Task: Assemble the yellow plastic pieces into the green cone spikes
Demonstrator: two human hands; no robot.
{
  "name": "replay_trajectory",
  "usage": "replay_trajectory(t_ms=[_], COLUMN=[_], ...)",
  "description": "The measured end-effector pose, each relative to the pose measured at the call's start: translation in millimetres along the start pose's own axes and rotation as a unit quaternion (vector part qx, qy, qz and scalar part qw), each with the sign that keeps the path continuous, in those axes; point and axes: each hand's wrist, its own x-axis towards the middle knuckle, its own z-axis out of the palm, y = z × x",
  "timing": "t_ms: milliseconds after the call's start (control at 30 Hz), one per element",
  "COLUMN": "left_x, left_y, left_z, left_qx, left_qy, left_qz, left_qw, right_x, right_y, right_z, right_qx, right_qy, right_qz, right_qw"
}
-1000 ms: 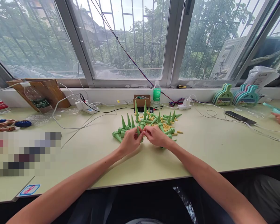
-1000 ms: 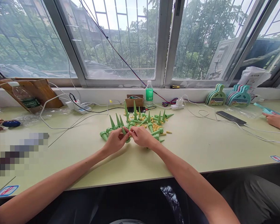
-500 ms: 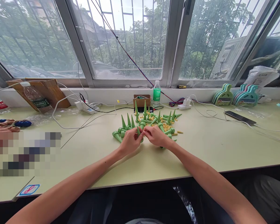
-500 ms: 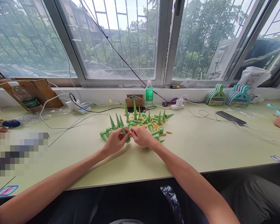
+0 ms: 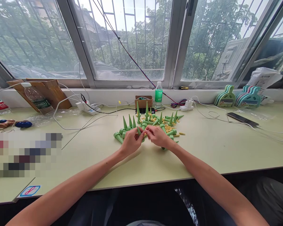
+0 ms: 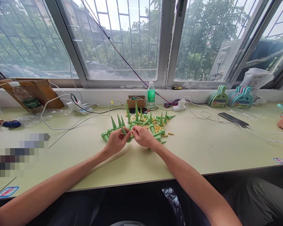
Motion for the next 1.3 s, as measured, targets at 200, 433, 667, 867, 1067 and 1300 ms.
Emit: replay_trajectory(t_ms=[200,433,667,867,1067,1300], left_x=[-0.1,-1.5,0.0,0.2,-0.8,-0.5], left_y=[0.4,1.9,4.9,7.6,6.9,7.9], left_z=[-0.3,1.7,-1.1,-1.1,-0.7,-1.0], left_qx=[-0.015,-0.007,-0.014,-0.026,-0.024,-0.020], left_qy=[0.005,0.001,0.011,0.012,0.009,0.016], left_qz=[-0.005,0.011,-0.004,-0.008,0.003,-0.004], left_qw=[1.000,1.000,1.000,1.000,1.000,1.000], right_x=[-0.2,2.0,0.6,0.1,1.2,1.0], right_y=[-2.1,2.7,-3.2,-3.3,-1.4,-3.9], right_z=[-1.0,0.8,-1.2,-1.5,-0.9,-1.7], right_qx=[0.022,-0.029,0.017,0.021,0.001,0.009], right_qy=[-0.006,0.003,0.003,0.004,0.005,0.005], right_qz=[0.010,0.006,0.021,0.017,0.016,0.019], right_qw=[1.000,1.000,1.000,1.000,1.000,1.000])
